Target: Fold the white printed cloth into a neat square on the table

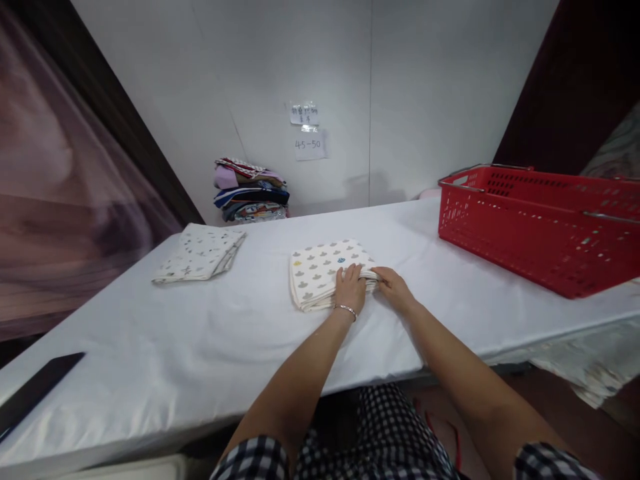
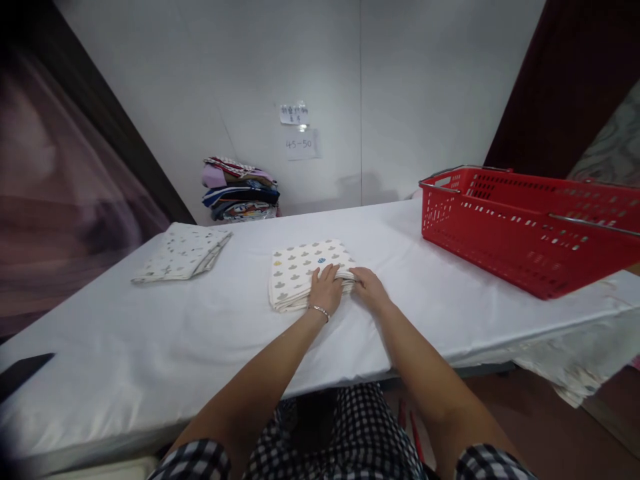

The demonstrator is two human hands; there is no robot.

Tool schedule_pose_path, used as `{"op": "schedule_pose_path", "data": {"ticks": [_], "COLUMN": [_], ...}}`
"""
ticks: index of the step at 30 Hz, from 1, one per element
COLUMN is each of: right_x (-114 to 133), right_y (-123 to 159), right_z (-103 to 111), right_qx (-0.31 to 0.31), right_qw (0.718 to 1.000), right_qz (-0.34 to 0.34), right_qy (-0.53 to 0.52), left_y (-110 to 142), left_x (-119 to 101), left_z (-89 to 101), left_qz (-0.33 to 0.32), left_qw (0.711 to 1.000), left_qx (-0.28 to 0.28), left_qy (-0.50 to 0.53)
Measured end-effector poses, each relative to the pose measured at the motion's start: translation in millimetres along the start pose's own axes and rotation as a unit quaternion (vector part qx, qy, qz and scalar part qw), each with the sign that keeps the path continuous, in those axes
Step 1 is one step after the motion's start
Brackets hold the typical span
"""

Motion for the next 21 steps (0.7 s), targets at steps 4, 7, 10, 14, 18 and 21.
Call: {"op": "schedule_pose_path", "data": {"ticks": [4, 7, 10, 14, 18, 21], "right_x": [-20.1, -25.4, -25.1, -23.0, -29.0, -29.1], "right_y": [4.3, 5.1, 4.8, 4.2, 6.2, 6.0], "right_z": [2.4, -0.1, -1.0, -5.2, -9.2, -10.8], "right_qx": [-0.031, -0.034, -0.037, -0.028, -0.026, -0.021], "right_qw": [0.997, 0.995, 0.994, 0.992, 0.987, 0.987], "right_qz": [-0.066, -0.079, -0.082, -0.085, -0.115, -0.111], "right_qy": [-0.022, -0.045, -0.054, -0.088, -0.112, -0.115], "left_y": [-6.4, -12.7, -17.3, -14.2, -8.6, -6.9], "left_x": [-8.3, -15.9, -22.3, -24.5, -13.2, -15.6], "left_z": [-7.3, -11.8, -12.9, -6.0, 2.0, 0.0], "left_qz": [-0.016, -0.029, -0.042, -0.057, -0.007, -0.012], "left_qw": [1.000, 1.000, 0.999, 0.994, 0.989, 0.989], "left_qx": [0.003, -0.001, -0.005, -0.011, -0.032, -0.013], "left_qy": [0.005, 0.010, 0.026, 0.087, 0.146, 0.144]}}
Point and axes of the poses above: each hand's wrist, its own y-axis away from the middle knuckle, its own z-axis out of the back of the hand, x = y × z, the point moved 9 cm from there along -y, towards the middle knuckle, and after that the axes turned 11 degrees about z, right-handed, at the moved point
